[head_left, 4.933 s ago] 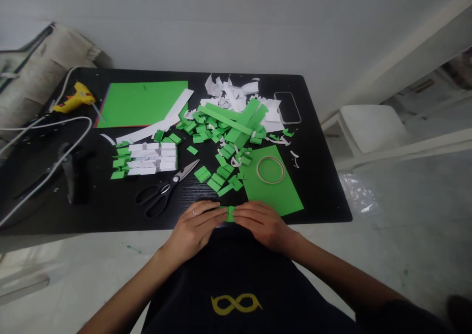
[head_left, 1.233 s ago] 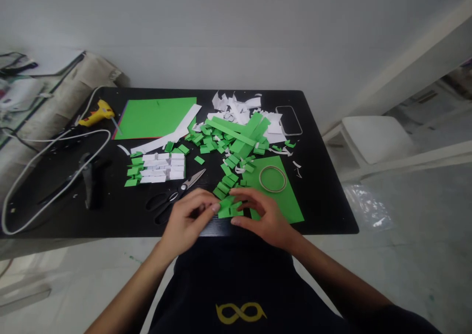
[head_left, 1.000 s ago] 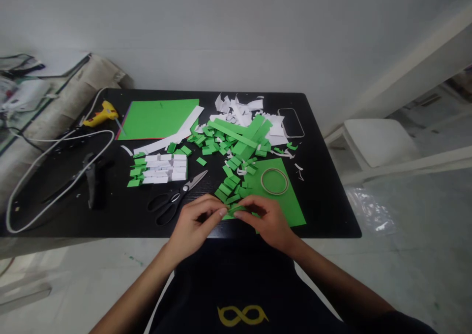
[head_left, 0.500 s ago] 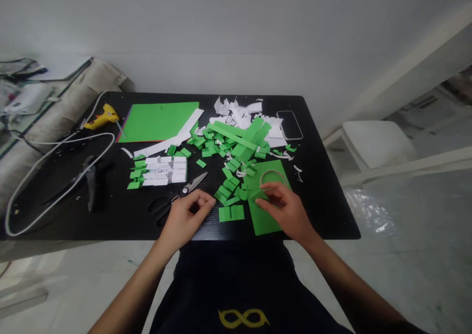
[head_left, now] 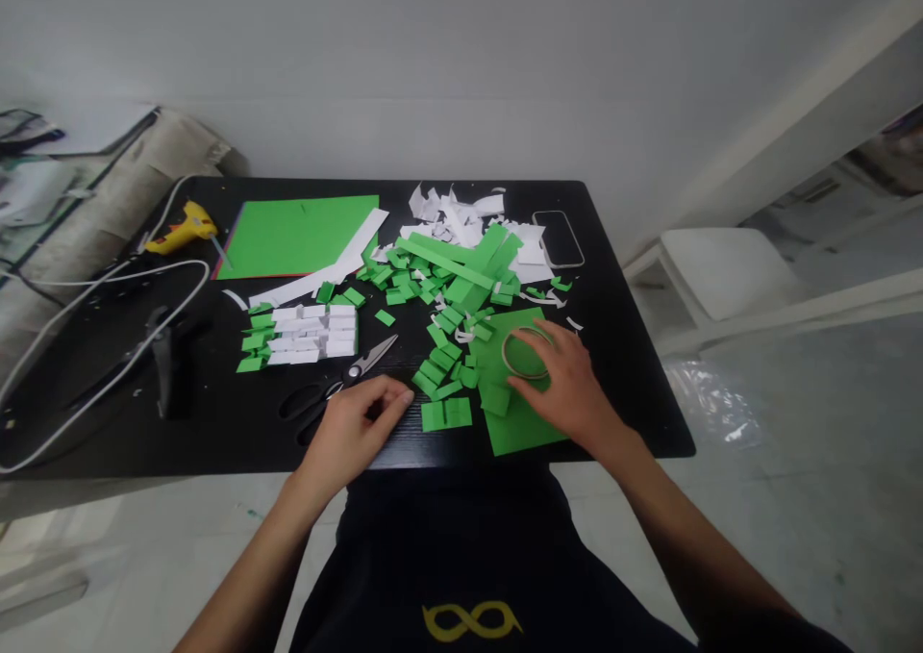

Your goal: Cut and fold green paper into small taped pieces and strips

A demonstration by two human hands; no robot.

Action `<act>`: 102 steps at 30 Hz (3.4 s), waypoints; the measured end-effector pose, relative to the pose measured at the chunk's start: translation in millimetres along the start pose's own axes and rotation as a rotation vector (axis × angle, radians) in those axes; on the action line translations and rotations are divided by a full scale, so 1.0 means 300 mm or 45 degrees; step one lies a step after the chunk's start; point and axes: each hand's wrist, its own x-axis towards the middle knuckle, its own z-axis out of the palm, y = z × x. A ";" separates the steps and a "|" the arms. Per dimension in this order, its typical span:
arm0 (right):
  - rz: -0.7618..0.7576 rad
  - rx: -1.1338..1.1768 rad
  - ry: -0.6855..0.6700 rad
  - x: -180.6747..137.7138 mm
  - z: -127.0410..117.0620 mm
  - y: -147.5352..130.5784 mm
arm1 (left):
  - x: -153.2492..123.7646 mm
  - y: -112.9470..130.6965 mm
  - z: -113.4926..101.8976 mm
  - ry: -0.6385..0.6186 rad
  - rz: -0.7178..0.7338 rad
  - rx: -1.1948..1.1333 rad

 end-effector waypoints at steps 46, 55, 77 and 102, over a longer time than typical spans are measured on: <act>0.265 1.341 -0.412 0.059 -0.105 -0.130 | -0.062 -0.050 -0.167 -0.055 -0.059 0.158; 0.274 1.347 -0.406 0.052 -0.096 -0.145 | 0.002 -0.011 -0.144 -0.123 -0.005 0.119; 0.283 1.345 -0.585 0.051 -0.106 -0.148 | 0.023 0.078 -0.135 -0.363 0.278 0.461; 0.257 1.407 -0.585 0.065 -0.113 -0.175 | 0.028 0.060 -0.182 -0.303 0.159 0.493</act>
